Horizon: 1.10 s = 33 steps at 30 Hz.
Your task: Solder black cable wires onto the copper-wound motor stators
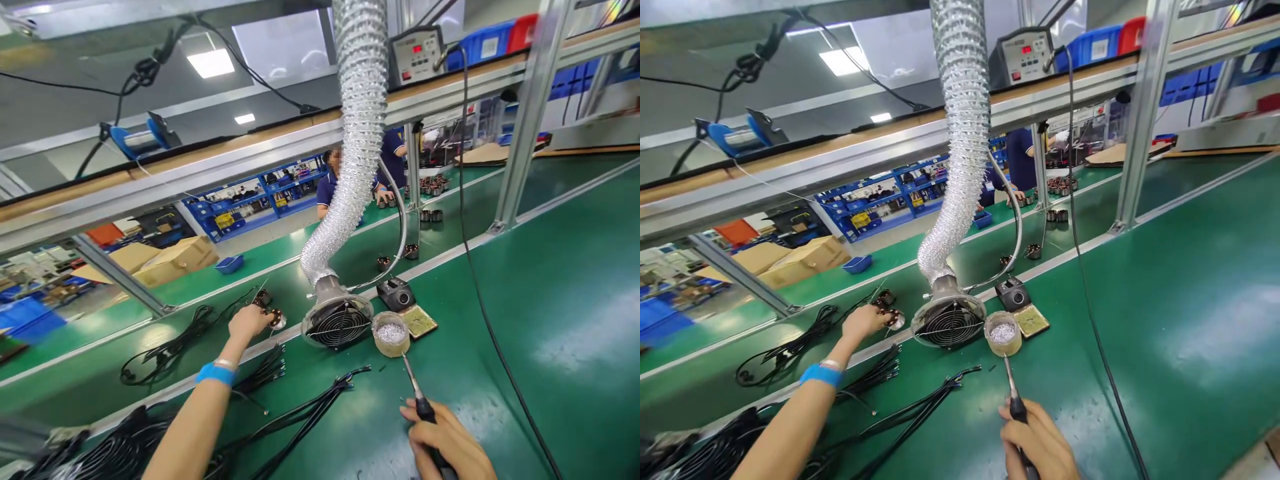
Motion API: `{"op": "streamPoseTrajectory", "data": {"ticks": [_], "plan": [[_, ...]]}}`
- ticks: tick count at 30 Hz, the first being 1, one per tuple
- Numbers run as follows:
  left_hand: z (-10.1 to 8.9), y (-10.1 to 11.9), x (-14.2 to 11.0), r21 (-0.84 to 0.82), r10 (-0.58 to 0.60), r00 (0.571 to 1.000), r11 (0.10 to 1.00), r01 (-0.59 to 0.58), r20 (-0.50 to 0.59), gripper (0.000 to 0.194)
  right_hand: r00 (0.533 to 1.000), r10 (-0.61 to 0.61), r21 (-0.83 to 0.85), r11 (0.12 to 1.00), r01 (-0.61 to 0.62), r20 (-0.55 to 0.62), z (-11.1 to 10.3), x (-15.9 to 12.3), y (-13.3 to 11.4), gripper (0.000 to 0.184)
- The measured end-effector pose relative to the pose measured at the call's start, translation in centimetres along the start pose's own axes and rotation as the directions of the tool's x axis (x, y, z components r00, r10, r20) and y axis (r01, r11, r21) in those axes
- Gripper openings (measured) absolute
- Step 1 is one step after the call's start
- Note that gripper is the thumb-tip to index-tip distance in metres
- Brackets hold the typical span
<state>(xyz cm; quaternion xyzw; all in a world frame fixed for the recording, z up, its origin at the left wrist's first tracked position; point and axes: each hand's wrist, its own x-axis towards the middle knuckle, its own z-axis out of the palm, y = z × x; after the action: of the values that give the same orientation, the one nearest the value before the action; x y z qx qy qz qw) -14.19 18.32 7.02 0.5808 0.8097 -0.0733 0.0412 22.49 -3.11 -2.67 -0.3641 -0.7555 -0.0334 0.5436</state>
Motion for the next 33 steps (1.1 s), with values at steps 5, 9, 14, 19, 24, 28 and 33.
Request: {"op": "streamPoseTrajectory", "data": {"ticks": [5,9,14,19,24,28,33], "plan": [[-0.8,-1.4,-11.0,0.040,0.161,0.986,0.986,-0.160,-0.034,0.047,0.998,0.061,0.126,0.990,-0.061,0.006,0.4,0.6,-1.2,0.019],[2.6,2.4,-19.0,-0.016,0.474,0.878,0.881,-0.474,0.066,0.027,0.995,0.088,0.157,0.983,-0.095,0.050,0.4,0.0,-1.8,0.016],[6.3,7.7,-22.2,-0.120,0.744,0.662,0.668,-0.734,0.086,0.024,0.959,0.172,0.137,0.969,-0.206,0.224,-0.5,-1.0,-1.0,0.021],[6.5,6.8,-22.0,-0.499,0.618,0.774,0.632,-0.592,-0.137,0.038,0.902,0.183,0.201,0.940,-0.277,0.390,-0.9,-1.0,-1.1,0.033],[8.9,4.4,-22.3,-0.774,0.574,0.817,0.545,-0.322,0.065,0.035,0.856,0.094,0.299,0.913,-0.278,0.509,0.2,-1.1,-1.8,0.044],[11.3,4.7,-22.1,-0.912,0.602,0.798,0.344,-0.224,0.031,0.050,0.827,-0.052,0.378,0.904,-0.199,0.560,0.6,-0.8,-2.0,0.042],[12.0,5.2,-22.4,-0.918,0.659,0.733,0.376,-0.128,0.168,0.043,0.821,-0.079,0.391,0.902,-0.183,0.566,0.1,-0.2,-1.9,0.046]]}}
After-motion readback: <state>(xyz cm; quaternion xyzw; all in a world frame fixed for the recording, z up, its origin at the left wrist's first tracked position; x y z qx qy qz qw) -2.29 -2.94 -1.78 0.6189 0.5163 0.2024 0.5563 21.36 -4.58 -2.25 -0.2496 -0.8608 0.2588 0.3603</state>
